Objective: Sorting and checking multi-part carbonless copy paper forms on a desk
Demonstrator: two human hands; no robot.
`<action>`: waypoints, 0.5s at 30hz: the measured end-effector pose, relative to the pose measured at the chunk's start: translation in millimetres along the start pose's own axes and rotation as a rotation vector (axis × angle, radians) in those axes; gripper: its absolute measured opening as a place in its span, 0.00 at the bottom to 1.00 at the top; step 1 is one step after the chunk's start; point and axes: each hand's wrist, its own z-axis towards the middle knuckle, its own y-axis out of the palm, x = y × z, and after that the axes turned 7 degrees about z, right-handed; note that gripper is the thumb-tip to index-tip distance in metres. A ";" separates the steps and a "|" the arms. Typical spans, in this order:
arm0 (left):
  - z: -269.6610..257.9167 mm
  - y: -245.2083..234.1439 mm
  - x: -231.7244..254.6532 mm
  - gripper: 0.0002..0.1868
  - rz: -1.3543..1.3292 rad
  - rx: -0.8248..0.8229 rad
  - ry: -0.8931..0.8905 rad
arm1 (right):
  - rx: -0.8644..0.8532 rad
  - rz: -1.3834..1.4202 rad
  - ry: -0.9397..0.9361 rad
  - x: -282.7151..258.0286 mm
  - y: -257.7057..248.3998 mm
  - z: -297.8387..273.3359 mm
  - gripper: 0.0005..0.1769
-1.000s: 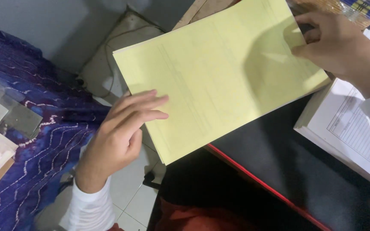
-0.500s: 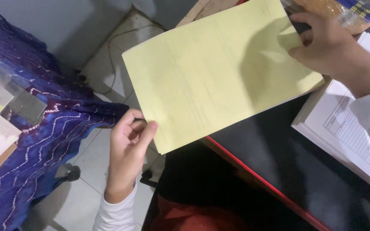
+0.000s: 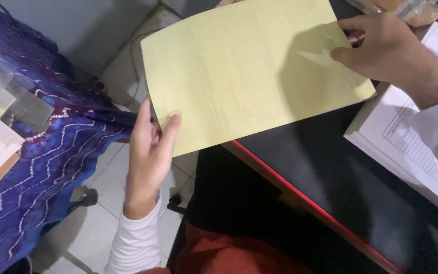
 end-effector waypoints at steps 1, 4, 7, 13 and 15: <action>-0.2 1.3 3.4 0.26 0.049 -0.017 0.044 | 0.007 0.012 -0.044 2.9 0.3 0.2 0.26; -2.7 2.6 14.6 0.30 0.118 -0.035 0.038 | 0.043 -0.018 -0.136 22.5 6.5 6.5 0.10; -2.3 4.7 23.5 0.33 0.101 -0.027 -0.063 | 0.077 -0.028 -0.154 15.4 1.8 -5.4 0.14; -3.6 4.9 11.4 0.33 -0.041 -0.034 -0.035 | 0.182 -0.111 -0.491 -18.2 -15.4 -71.3 0.25; 1.3 8.9 18.7 0.31 0.012 -0.030 0.017 | 0.182 -0.198 -0.547 -31.1 -23.4 -86.0 0.24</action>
